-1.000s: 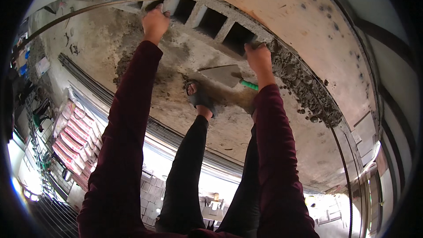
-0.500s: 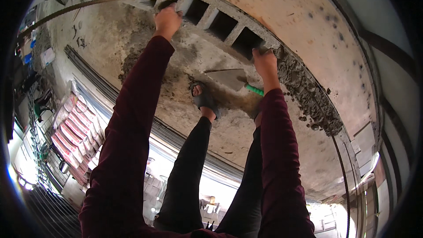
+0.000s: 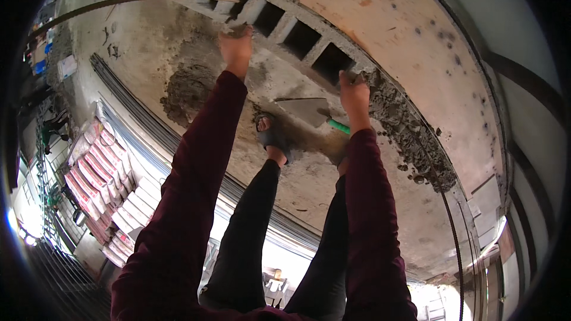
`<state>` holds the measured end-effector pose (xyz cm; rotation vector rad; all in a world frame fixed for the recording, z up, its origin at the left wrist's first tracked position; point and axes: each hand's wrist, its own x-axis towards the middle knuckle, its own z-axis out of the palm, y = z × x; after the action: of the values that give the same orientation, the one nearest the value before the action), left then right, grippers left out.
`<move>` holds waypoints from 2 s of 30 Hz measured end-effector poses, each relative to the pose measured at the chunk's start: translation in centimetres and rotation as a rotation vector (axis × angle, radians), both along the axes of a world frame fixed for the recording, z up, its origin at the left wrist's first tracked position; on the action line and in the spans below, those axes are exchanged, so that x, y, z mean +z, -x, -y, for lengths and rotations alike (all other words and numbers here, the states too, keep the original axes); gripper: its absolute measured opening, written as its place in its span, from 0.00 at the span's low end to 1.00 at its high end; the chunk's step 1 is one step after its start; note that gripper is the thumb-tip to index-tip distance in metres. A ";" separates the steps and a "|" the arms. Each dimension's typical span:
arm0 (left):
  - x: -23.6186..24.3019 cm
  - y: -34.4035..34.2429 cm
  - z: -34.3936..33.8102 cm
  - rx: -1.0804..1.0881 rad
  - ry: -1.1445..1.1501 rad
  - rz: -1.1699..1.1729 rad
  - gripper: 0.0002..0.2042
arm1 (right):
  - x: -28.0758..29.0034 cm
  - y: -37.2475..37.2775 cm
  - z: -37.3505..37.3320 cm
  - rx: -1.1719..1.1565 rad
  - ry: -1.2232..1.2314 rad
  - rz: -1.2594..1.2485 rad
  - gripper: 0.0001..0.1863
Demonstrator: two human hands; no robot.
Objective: The person scoops wet cement from the floor using a trowel and spreads it onto a row of hollow concrete blocks. They then use their hands to adjust the blocks and ensure they are properly seated in the mortar. The process involves repetitive scooping, spreading, and block placement.
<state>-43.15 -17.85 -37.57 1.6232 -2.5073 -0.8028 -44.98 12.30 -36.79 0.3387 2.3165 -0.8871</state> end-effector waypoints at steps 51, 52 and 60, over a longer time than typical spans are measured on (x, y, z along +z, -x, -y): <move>3.5 -3.3 11.1 0.270 -0.509 -0.073 0.35 | 9.1 -0.6 4.5 0.575 0.152 0.037 0.12; 3.4 -1.9 12.0 0.278 -0.519 -0.101 0.37 | 8.4 -0.2 6.4 0.527 0.218 -0.048 0.12; -0.7 0.0 16.5 0.406 -0.804 -0.319 0.42 | 7.9 5.3 25.5 0.174 0.327 0.079 0.15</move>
<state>-43.14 -34.35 -38.32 1.8736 -1.6182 -1.9548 -50.27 -13.18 -28.94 0.0318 2.0487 -1.1194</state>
